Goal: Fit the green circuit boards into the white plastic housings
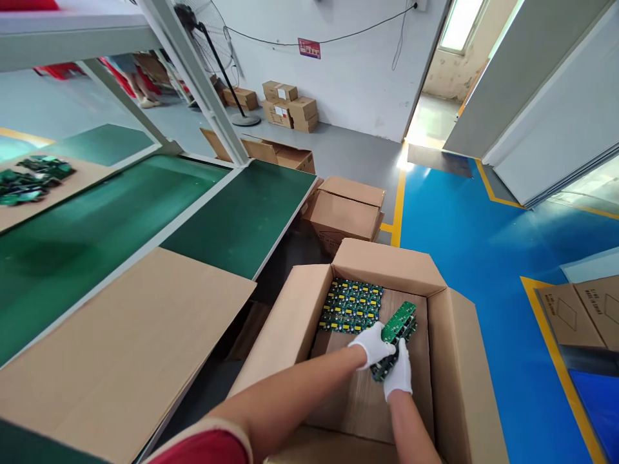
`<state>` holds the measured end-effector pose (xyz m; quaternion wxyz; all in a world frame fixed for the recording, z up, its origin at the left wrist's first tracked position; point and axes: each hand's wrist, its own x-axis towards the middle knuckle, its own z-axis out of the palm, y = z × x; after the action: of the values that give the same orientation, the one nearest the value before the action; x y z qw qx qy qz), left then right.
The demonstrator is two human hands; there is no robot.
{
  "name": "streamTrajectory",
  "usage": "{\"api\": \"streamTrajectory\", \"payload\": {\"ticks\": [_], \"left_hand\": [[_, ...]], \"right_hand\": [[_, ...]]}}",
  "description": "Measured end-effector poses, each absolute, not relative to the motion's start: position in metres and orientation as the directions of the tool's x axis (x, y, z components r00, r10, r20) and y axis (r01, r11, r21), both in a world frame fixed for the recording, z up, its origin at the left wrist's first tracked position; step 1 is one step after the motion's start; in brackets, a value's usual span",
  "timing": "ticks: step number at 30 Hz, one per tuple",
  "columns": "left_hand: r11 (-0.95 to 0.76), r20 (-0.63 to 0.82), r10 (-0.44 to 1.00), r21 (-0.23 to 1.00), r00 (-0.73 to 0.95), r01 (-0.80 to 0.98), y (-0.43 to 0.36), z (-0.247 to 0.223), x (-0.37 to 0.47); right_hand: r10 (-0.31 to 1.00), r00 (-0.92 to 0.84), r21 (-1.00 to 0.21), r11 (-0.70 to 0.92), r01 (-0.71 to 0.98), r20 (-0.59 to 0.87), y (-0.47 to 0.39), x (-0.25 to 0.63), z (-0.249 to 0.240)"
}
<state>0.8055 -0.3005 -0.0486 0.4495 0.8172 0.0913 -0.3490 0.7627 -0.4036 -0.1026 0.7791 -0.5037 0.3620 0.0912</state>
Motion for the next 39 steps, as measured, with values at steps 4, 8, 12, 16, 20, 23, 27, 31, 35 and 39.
{"api": "streamTrajectory", "payload": {"ticks": [4, 8, 12, 16, 20, 23, 27, 31, 35, 39], "left_hand": [[-0.766, -0.659, -0.203, 0.568, 0.724, 0.302, -0.229, -0.041, 0.845], [-0.879, -0.636, -0.145, 0.434, 0.758, 0.196, -0.195, -0.044, 0.889], [-0.93, -0.576, -0.083, 0.337, 0.813, 0.144, -0.195, -0.057, 0.912], [-0.953, -0.543, -0.043, 0.273, 0.838, 0.128, -0.2, -0.073, 0.915], [-0.963, -0.514, -0.045, 0.25, 0.856, 0.099, -0.202, -0.086, 0.909], [-0.966, -0.507, -0.049, 0.243, 0.861, 0.087, -0.203, -0.091, 0.904], [-0.965, -0.492, -0.048, 0.249, 0.869, 0.087, -0.204, -0.094, 0.899], [-0.962, -0.488, -0.025, 0.25, 0.873, 0.113, -0.202, -0.09, 0.898], [-0.956, -0.465, -0.014, 0.266, 0.885, 0.125, -0.199, -0.085, 0.899], [-0.948, -0.486, 0.001, 0.278, 0.874, 0.155, -0.202, -0.084, 0.902]], "right_hand": [[-0.066, 0.701, -0.597, 0.583, -0.551, -0.71, -0.339, 0.757, -0.102], [-0.03, 0.62, -0.504, 0.614, -0.608, -0.784, -0.299, 0.766, -0.112], [-0.054, 0.514, -0.442, 0.593, -0.673, -0.856, -0.293, 0.774, -0.123], [-0.084, 0.447, -0.412, 0.564, -0.715, -0.89, -0.295, 0.776, -0.133], [-0.108, 0.396, -0.387, 0.553, -0.738, -0.912, -0.293, 0.778, -0.139], [-0.123, 0.381, -0.381, 0.561, -0.735, -0.916, -0.292, 0.774, -0.141], [-0.137, 0.412, -0.41, 0.579, -0.704, -0.901, -0.289, 0.77, -0.14], [-0.117, 0.428, -0.41, 0.587, -0.698, -0.896, -0.29, 0.773, -0.139], [-0.121, 0.436, -0.421, 0.573, -0.703, -0.892, -0.294, 0.775, -0.137], [-0.12, 0.471, -0.451, 0.559, -0.695, -0.874, -0.296, 0.777, -0.133]]}}
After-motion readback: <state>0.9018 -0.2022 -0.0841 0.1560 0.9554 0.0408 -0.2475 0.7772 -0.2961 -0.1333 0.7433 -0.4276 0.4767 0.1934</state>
